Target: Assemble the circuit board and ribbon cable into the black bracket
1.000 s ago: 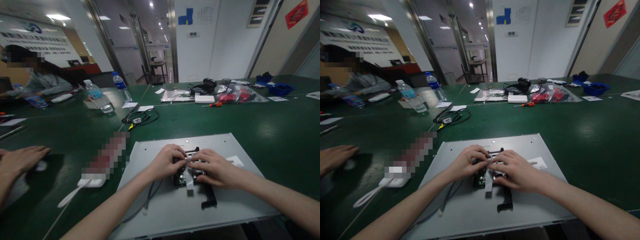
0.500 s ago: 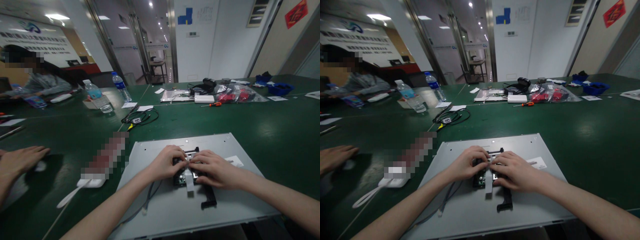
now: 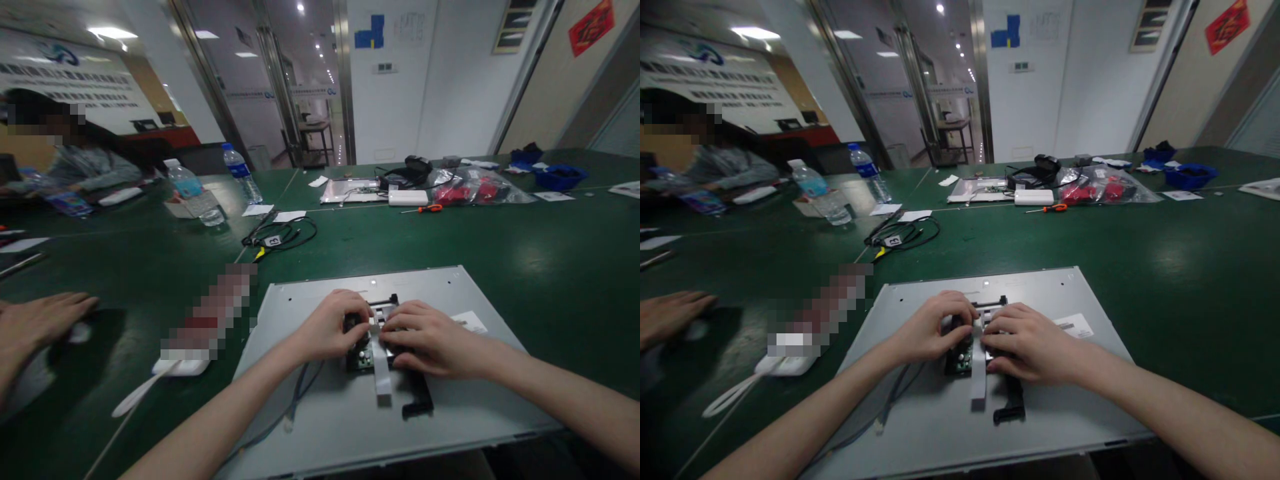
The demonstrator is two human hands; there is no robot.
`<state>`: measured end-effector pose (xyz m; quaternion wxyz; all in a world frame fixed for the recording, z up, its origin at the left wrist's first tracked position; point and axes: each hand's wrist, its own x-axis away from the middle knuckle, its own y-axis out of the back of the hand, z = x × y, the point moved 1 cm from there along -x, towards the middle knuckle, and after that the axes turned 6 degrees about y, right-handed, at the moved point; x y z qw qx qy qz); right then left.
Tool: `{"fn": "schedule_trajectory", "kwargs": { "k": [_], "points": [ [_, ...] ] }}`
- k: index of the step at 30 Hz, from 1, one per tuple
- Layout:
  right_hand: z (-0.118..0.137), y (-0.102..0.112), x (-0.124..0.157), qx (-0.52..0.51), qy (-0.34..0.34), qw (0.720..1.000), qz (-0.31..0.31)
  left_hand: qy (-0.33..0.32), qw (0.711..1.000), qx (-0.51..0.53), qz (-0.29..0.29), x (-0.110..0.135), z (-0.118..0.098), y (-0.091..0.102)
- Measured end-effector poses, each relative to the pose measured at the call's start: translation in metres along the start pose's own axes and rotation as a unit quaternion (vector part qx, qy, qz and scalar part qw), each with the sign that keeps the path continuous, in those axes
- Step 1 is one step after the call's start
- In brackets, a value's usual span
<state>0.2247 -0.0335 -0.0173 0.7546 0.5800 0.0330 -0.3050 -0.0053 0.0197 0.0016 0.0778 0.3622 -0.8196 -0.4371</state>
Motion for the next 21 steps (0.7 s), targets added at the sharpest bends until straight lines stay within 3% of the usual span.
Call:
{"fn": "schedule_trajectory", "kwargs": {
  "k": [9, 17, 21],
  "points": [
    [0.001, 0.001, 0.001, 0.004, 0.006, 1.000, 0.007, 0.003, 1.000, -0.007, 0.031, 0.000, 0.000, -0.001],
    [0.010, 0.005, 0.002, -0.007, 0.055, 0.998, -0.017, 0.010, 0.999, -0.024, 0.033, 0.000, 0.001, -0.003],
    [0.013, 0.006, 0.000, -0.022, 0.069, 0.997, 0.018, 0.013, 0.999, -0.029, 0.033, 0.000, 0.000, -0.004]
  ]
}}
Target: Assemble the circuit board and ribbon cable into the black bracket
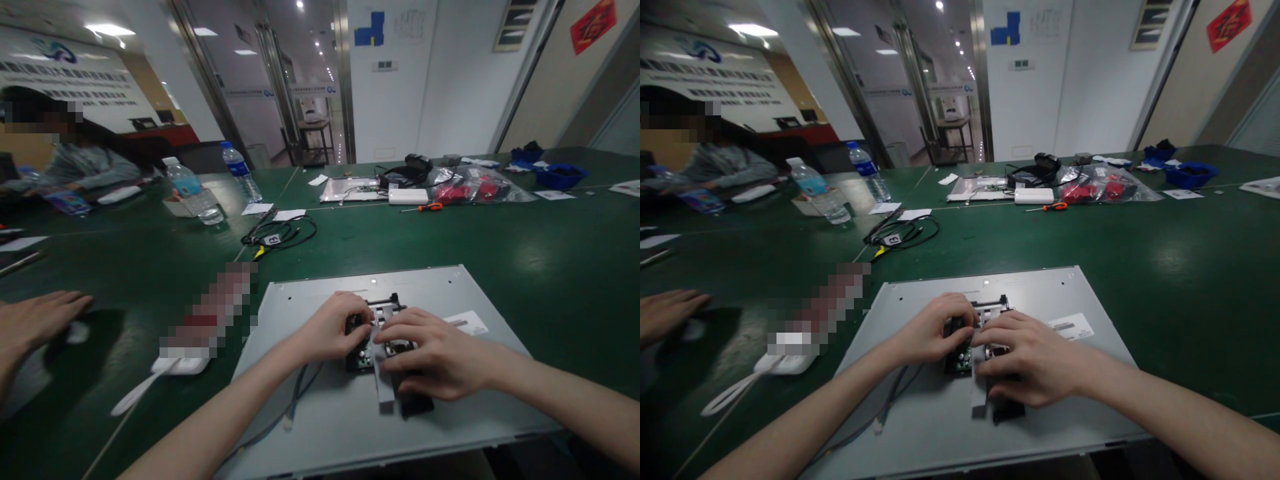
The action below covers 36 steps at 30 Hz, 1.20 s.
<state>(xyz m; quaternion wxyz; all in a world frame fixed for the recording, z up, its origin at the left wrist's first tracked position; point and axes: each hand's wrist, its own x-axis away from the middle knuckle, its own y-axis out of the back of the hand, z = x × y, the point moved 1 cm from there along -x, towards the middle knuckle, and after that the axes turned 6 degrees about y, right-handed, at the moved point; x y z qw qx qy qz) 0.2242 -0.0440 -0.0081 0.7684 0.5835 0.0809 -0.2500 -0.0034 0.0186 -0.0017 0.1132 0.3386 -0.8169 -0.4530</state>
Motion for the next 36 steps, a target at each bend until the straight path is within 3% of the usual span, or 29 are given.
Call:
{"fn": "schedule_trajectory", "kwargs": {
  "k": [9, 18, 36],
  "points": [
    [-0.003, -0.005, 0.000, -0.034, -0.014, 0.999, 0.035, 0.010, 1.000, 0.002, -0.014, 0.002, -0.001, 0.000],
    [-0.002, -0.005, 0.000, -0.042, -0.026, 0.998, 0.042, -0.044, 0.999, 0.020, 0.014, 0.003, -0.007, 0.000],
    [-0.001, -0.006, 0.001, -0.031, -0.020, 0.998, 0.043, -0.030, 0.999, -0.036, 0.023, 0.004, -0.009, 0.001]
  ]
}}
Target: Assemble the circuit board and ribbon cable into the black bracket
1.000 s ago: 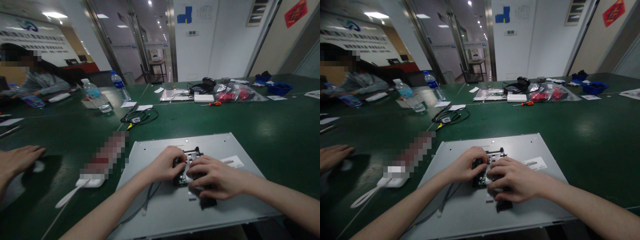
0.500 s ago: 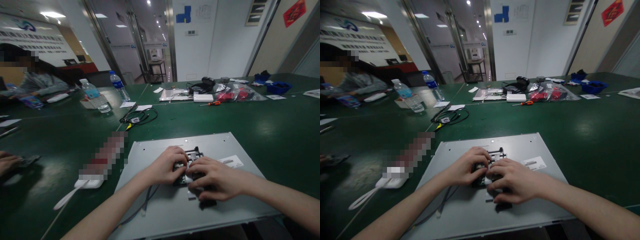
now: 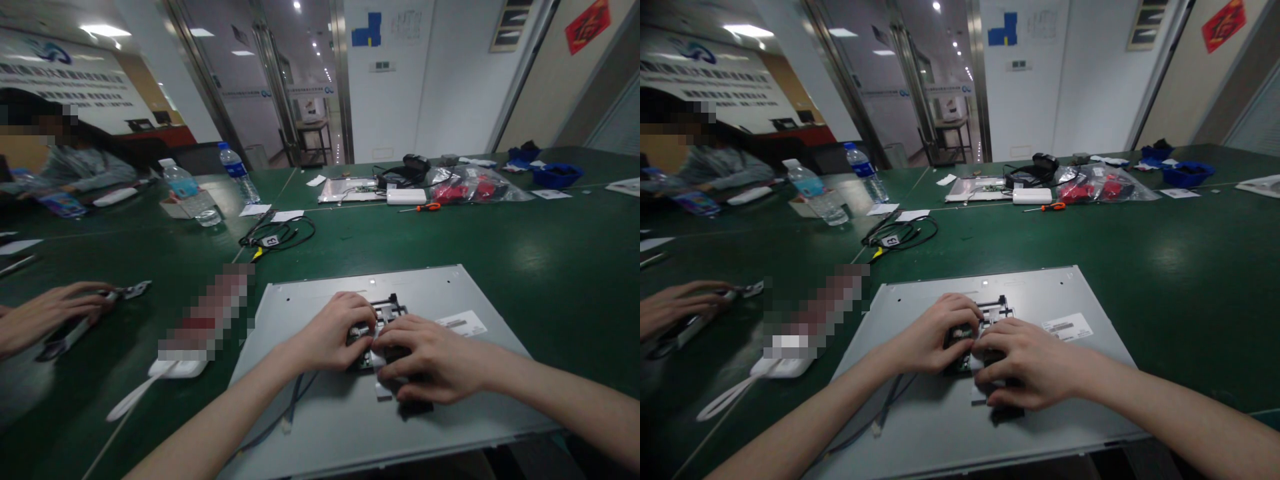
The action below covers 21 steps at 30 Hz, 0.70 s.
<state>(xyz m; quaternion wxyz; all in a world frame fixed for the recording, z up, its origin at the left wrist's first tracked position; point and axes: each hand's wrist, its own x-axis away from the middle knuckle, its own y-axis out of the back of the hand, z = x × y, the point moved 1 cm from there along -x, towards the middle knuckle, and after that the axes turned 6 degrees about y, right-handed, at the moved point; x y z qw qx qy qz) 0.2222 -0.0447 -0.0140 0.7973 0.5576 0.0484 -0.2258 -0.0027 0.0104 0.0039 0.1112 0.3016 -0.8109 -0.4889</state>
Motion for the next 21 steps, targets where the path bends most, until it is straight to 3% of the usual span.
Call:
{"fn": "schedule_trajectory", "kwargs": {
  "k": [21],
  "points": [
    [0.0022, 0.0017, -0.0021, 0.017, 0.003, 1.000, 0.009, 0.007, 1.000, -0.007, 0.004, -0.0007, 0.0032, -0.0021]
  ]
}}
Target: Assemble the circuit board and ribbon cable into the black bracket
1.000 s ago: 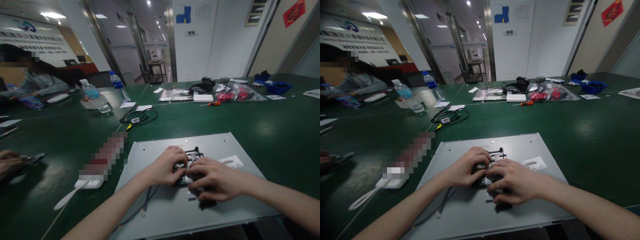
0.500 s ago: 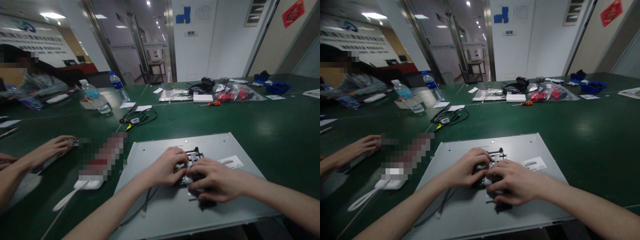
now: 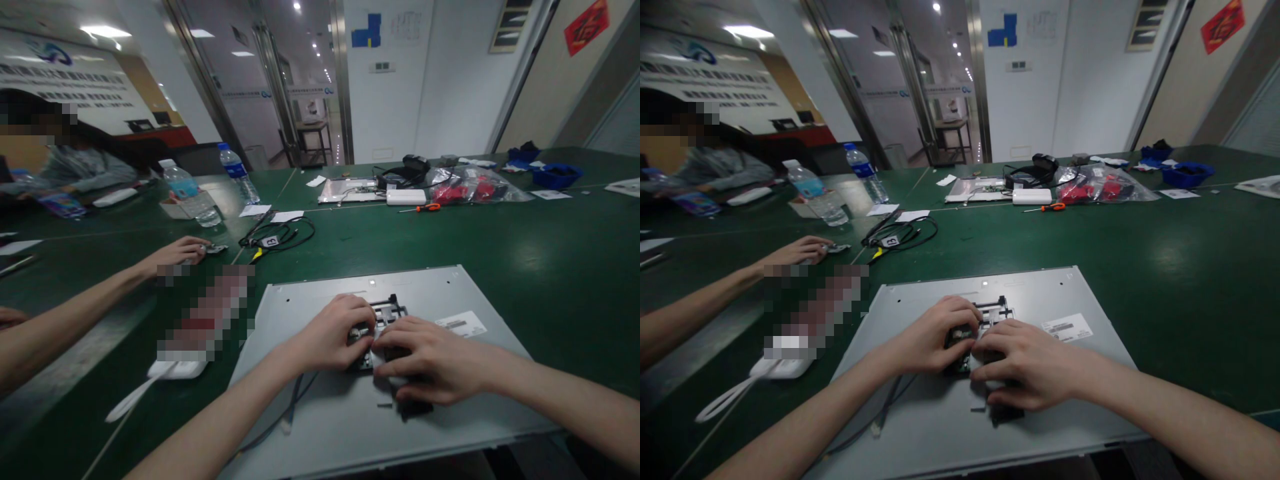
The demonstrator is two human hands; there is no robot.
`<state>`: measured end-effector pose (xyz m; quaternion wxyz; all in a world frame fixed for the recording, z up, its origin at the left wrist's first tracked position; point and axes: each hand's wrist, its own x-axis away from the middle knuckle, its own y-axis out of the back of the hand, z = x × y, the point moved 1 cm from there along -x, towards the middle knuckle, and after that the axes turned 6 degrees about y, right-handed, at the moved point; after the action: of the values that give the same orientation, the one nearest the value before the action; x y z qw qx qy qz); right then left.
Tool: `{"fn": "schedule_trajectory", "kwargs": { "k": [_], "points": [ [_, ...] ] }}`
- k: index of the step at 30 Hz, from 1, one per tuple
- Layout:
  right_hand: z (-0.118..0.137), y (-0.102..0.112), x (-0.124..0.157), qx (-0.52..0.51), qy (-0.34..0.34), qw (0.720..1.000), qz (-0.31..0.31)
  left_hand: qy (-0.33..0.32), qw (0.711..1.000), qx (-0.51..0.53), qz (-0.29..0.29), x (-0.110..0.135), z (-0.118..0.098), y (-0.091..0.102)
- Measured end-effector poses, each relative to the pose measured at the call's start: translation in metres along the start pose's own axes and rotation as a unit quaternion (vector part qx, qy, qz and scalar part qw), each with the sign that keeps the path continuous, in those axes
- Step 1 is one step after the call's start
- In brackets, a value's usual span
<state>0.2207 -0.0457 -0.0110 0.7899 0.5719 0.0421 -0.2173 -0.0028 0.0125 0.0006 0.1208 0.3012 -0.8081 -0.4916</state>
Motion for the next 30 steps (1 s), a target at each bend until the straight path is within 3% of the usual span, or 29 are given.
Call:
{"fn": "schedule_trajectory", "kwargs": {
  "k": [24, 30],
  "points": [
    [-0.0013, -0.0026, 0.0004, -0.004, 0.004, 1.000, -0.022, -0.005, 1.000, 0.009, 0.009, 0.0016, -0.0049, 0.0050],
    [-0.0012, -0.0029, 0.0010, -0.013, -0.022, 1.000, -0.012, -0.024, 1.000, 0.010, 0.011, 0.0022, -0.0082, 0.0054]
  ]
}}
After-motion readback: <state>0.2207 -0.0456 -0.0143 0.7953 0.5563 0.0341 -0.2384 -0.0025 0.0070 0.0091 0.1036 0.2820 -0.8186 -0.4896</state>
